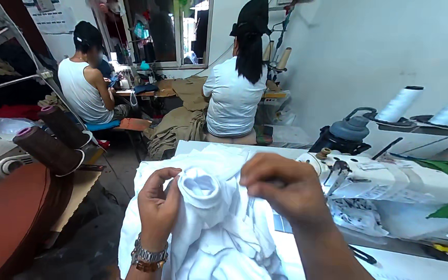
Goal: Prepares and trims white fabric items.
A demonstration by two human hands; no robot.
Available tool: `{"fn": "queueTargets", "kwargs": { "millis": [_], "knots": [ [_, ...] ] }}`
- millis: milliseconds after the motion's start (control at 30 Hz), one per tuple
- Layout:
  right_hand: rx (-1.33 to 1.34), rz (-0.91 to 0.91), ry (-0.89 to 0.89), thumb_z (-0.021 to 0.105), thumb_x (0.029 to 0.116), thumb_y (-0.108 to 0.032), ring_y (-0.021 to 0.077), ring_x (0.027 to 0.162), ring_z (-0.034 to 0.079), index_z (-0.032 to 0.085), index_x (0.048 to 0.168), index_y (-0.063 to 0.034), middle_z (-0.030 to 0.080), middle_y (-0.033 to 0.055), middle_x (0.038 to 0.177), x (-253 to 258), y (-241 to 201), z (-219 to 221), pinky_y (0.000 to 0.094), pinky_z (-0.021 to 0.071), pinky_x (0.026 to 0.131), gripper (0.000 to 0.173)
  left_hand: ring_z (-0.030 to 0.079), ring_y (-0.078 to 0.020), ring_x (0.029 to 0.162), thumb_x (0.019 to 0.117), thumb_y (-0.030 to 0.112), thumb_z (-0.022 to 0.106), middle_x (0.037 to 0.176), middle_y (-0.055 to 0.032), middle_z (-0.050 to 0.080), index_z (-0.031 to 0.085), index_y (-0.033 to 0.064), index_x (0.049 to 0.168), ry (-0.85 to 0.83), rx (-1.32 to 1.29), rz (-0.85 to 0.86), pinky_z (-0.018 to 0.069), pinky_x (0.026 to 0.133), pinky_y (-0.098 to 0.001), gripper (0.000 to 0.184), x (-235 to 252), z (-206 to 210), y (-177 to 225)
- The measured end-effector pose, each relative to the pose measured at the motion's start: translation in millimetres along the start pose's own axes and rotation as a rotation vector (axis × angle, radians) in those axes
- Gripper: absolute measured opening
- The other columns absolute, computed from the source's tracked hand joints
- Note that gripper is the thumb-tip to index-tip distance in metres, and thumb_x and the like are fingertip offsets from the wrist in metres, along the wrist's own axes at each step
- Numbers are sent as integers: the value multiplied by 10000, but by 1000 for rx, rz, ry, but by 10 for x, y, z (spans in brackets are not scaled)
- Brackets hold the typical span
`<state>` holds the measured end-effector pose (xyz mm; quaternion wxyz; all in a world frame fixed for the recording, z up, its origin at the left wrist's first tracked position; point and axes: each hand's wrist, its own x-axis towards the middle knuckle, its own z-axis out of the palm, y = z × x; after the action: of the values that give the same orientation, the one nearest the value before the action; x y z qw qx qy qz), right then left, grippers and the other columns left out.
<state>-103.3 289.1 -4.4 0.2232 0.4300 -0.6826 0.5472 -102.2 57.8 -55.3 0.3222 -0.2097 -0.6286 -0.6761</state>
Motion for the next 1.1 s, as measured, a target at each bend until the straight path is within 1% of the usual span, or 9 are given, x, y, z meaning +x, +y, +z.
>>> {"fn": "queueTargets", "kwargs": {
  "millis": [133,300,433,567,733,833,900,1033,1100],
  "knots": [
    [-398,-236,-153,676,986,-146,70,1043,677,758,1081,-98,727,23,1107,-159,-172,223,205,568,907,135,670,12,819,968,79,630,985,107,711,694,167,1080,12,-2,2,578,719,-163,157,17,39,21],
    [-706,-341,-157,616,951,-77,160,921,690,756,1020,-71,716,84,975,-67,-69,369,266,574,812,156,674,4,826,969,81,631,985,98,707,687,164,1079,3,-12,24,586,726,-174,149,10,38,48],
    [-449,-172,-178,575,985,-103,32,815,640,696,948,-49,689,26,925,-66,-122,291,161,550,713,138,666,4,811,991,100,619,984,95,703,684,162,1091,8,28,37,577,711,-165,135,35,-43,47],
    [-520,-25,-133,580,987,-199,-34,678,543,702,969,-94,606,-57,787,-90,-279,163,119,473,594,162,663,6,843,1014,98,584,1033,99,702,678,153,1123,3,40,63,571,741,-158,154,26,-88,51],
    [-613,113,130,637,969,-223,-38,620,454,723,1031,-78,614,-50,805,-236,-173,226,105,390,546,180,696,-92,1064,1066,155,517,1175,-4,727,658,151,1119,-22,-237,-40,583,900,-261,150,-71,49,81],
    [-677,170,177,625,980,-242,15,709,577,713,1198,-58,681,-3,877,-309,-102,291,163,499,650,299,730,-92,982,1076,149,487,1085,-26,752,651,145,1097,-20,-409,-195,611,849,-265,165,-125,128,179],
    [-716,174,157,619,965,-219,45,770,637,745,1129,-69,705,11,893,-319,-93,306,186,538,699,256,720,-61,882,1080,132,451,985,-9,741,659,147,1084,-44,-466,-272,610,784,-231,208,-143,145,226],
    [-703,132,72,619,930,-178,21,679,554,758,927,-105,588,-36,756,-296,-113,285,142,473,603,157,638,-3,741,1089,149,391,803,65,644,643,182,1027,-179,-426,-326,562,705,-172,262,-152,201,249],
    [-661,116,1,614,933,-183,22,682,559,751,904,-108,585,-42,751,-302,-120,258,151,478,597,159,556,47,642,1062,181,498,731,129,574,611,224,1044,-281,-216,-270,503,617,-129,122,-166,221,220]
  ]
}}
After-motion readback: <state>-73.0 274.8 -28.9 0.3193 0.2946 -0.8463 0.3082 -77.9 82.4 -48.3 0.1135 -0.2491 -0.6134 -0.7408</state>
